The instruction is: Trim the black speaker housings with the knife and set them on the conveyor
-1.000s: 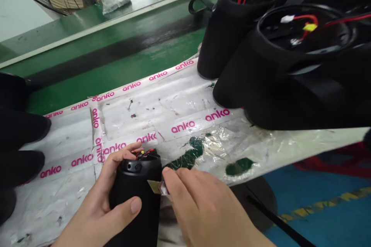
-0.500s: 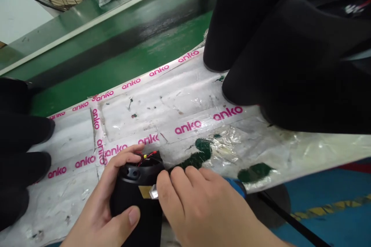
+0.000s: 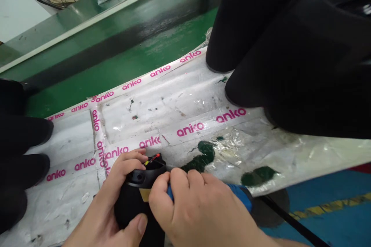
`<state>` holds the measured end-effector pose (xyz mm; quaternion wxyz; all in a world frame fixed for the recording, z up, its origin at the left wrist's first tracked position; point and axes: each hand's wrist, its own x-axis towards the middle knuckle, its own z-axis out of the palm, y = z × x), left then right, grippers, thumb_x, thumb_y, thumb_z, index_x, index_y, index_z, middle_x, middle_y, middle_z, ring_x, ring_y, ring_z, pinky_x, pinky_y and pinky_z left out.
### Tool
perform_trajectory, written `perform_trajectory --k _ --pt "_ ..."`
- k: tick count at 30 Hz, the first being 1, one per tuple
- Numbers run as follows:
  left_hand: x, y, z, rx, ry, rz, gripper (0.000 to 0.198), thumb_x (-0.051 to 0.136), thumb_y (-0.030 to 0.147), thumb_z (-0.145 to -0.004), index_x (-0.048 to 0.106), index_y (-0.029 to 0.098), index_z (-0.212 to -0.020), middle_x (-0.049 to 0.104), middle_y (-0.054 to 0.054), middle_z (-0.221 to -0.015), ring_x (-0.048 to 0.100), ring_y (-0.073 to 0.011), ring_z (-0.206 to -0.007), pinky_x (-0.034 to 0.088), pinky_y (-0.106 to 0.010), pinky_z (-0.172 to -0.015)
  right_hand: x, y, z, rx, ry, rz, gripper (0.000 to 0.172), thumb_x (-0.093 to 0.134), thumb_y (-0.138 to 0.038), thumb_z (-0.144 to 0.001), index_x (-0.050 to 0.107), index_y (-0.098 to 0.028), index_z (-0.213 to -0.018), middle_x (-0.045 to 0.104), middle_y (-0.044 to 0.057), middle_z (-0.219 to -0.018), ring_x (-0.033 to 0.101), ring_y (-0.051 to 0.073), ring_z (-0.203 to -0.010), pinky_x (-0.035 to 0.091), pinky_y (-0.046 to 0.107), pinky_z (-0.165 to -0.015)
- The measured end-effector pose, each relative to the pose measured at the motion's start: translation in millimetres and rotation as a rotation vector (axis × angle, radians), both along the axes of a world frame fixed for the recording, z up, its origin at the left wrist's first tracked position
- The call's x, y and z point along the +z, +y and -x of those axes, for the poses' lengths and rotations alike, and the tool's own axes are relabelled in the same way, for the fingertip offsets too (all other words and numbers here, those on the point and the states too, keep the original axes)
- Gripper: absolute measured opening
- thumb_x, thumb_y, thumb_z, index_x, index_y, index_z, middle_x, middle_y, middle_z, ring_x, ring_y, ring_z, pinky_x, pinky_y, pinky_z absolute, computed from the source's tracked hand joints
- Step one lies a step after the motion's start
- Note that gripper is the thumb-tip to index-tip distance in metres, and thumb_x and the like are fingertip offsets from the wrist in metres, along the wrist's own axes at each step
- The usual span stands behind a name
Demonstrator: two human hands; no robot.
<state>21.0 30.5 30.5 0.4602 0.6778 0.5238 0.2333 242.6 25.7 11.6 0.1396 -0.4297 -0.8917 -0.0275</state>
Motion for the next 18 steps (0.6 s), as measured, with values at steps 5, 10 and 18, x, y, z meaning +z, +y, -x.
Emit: perform_trajectory --k 5,10,18 --pt "2.9 -0.6 -2.0 -0.004 0.028 -0.030 0.067 0.066 0.008 -0.072 0.053 0.040 -0.130 0.053 -0.001 -0.140 0.058 -0.0271 -0.140 0.059 -0.033 -0.108 10.8 -1.0 0.0 -0.018 -0.013 0.135 0.036 0.058 -0.011 -0.085 0.052 -0.023 -0.118 0.064 -0.004 -0.074 0.056 0.017 -0.051 0.037 0.035 -0.050" --pt "8.3 4.1 -12.2 0.015 0.070 -0.048 0.058 0.059 0.007 -0.068 0.054 0.034 -0.119 0.057 -0.003 -0.129 0.067 -0.0247 -0.124 0.063 -0.034 -0.100 27.0 8.0 -2.6 0.041 -0.005 0.259 0.033 0.060 -0.010 -0.068 0.054 -0.027 -0.096 0.060 -0.004 -0.068 0.054 0.017 -0.045 0.032 0.036 -0.044" --pt "12.7 3.8 -19.5 -0.002 0.075 -0.023 0.037 0.061 0.011 -0.080 0.061 0.030 -0.112 0.063 -0.002 -0.109 0.067 -0.0232 -0.099 0.058 -0.037 -0.087 53.6 17.5 -12.2 0.136 -0.134 0.252 0.031 0.061 -0.009 -0.065 0.056 -0.028 -0.089 0.056 -0.006 -0.063 0.049 0.017 -0.043 0.021 0.040 -0.049"
